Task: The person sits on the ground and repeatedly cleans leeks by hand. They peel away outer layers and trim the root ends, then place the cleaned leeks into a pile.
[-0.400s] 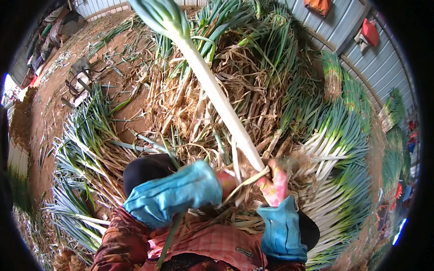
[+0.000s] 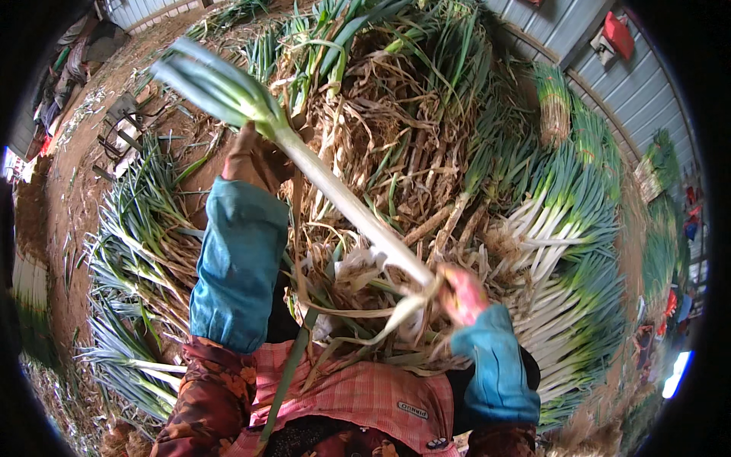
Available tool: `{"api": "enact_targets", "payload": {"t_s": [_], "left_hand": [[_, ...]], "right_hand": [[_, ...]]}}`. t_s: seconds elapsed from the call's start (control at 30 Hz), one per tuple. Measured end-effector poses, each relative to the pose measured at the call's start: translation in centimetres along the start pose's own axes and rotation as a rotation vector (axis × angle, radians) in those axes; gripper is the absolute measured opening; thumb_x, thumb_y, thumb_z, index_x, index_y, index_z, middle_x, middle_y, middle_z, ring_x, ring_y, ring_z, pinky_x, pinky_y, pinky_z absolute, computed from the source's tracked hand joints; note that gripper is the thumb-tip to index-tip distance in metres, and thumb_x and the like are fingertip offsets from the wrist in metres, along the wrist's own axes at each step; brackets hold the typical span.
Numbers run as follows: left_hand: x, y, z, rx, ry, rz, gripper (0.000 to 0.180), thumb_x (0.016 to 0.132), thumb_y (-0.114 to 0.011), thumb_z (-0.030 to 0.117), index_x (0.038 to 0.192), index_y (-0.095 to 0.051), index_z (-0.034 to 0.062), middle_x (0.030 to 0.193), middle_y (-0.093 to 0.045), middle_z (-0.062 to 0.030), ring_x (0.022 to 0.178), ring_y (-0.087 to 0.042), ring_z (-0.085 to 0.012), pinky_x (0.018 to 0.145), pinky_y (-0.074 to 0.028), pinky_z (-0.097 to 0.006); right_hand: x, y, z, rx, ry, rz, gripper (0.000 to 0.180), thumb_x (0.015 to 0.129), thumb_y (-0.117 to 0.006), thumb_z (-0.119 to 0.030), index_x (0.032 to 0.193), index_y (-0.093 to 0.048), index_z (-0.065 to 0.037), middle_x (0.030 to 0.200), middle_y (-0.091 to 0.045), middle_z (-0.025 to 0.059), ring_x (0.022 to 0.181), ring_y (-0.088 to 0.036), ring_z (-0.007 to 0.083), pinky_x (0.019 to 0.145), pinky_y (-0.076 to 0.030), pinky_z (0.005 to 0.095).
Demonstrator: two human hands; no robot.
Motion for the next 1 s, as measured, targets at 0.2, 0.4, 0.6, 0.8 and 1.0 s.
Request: {"api": "enact_targets", "payload": {"t_s": [0.2, 0.4, 0.6, 0.8, 1.0], "left_hand": [[-1.4, -1.4, -4.1, -0.054, 0.126, -0.1, 0.031, 0.074, -0.057, 0.025, 0.095, -0.045, 0.005, 0.089, -0.052, -0.0126, 0.08, -0.053, -0.0293, 0.061, -0.046, -0.049], [-3.4, -3.1, -7.4, 0.07, 0.043, 0.03, 0.029, 0.076, -0.055, 0.013, 0.101, -0.047, -0.0004, 0.094, -0.054, -0.0134, 0.084, -0.054, -0.0208, 0.073, -0.046, -0.028], [-3.8, -1.9, -7.0, 0.494, -0.115, -0.037, 0.031, 0.08, -0.047, 0.018, 0.104, -0.047, -0.0014, 0.099, -0.053, -0.0126, 0.087, -0.052, -0.0214, 0.075, -0.043, -0.03], [-3.2, 1.6, -7.7, 0.436, -0.073, 0.06, 0.042, 0.08, -0.048, 0.026, 0.112, -0.04, -0.0004, 0.102, -0.051, -0.0126, 0.085, -0.054, -0.0217, 0.069, -0.047, -0.028], [-5.0, -2.3, -6.6, 0.462, 0.038, 0.176, 0.039, 0.082, -0.045, 0.023, 0.113, -0.039, 0.0003, 0.107, -0.048, -0.0114, 0.091, -0.051, -0.0213, 0.071, -0.047, -0.028]], "right_hand": [[-1.6, -12.6, -7.7, -0.57, 0.773, -0.236, 0.032, 0.072, -0.043, 0.007, 0.103, -0.044, 0.0, 0.078, -0.049, 0.0099, 0.045, -0.039, 0.0081, 0.033, -0.033, 0.0181], [0.7, -17.4, -6.2, -1.099, 1.152, 0.303, 0.03, 0.064, -0.061, -0.006, 0.092, -0.052, -0.001, 0.088, -0.052, 0.0155, 0.08, -0.052, 0.0271, 0.07, -0.043, 0.0328], [0.6, -16.8, -5.9, -1.139, 1.347, 0.24, 0.023, 0.055, -0.054, -0.005, 0.078, -0.049, -0.002, 0.073, -0.049, 0.0165, 0.073, -0.048, 0.0341, 0.063, -0.039, 0.0413], [2.7, -18.2, -4.9, -1.518, 1.176, 0.411, 0.026, 0.057, -0.058, -0.011, 0.081, -0.05, -0.004, 0.078, -0.05, 0.0107, 0.074, -0.051, 0.0265, 0.063, -0.043, 0.0349], [1.3, -18.4, -3.9, -1.825, 1.226, 0.662, 0.012, 0.065, -0.051, -0.013, 0.077, -0.049, -0.01, 0.072, -0.048, 0.0019, 0.067, -0.051, 0.0167, 0.053, -0.042, 0.0286]]}}
Point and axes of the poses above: each hand's wrist, its own x-axis towards the middle knuckle, its own y-axis out of the back of the hand, z = x × y, the point moved 2 cm from there along x, towards the middle knuckle
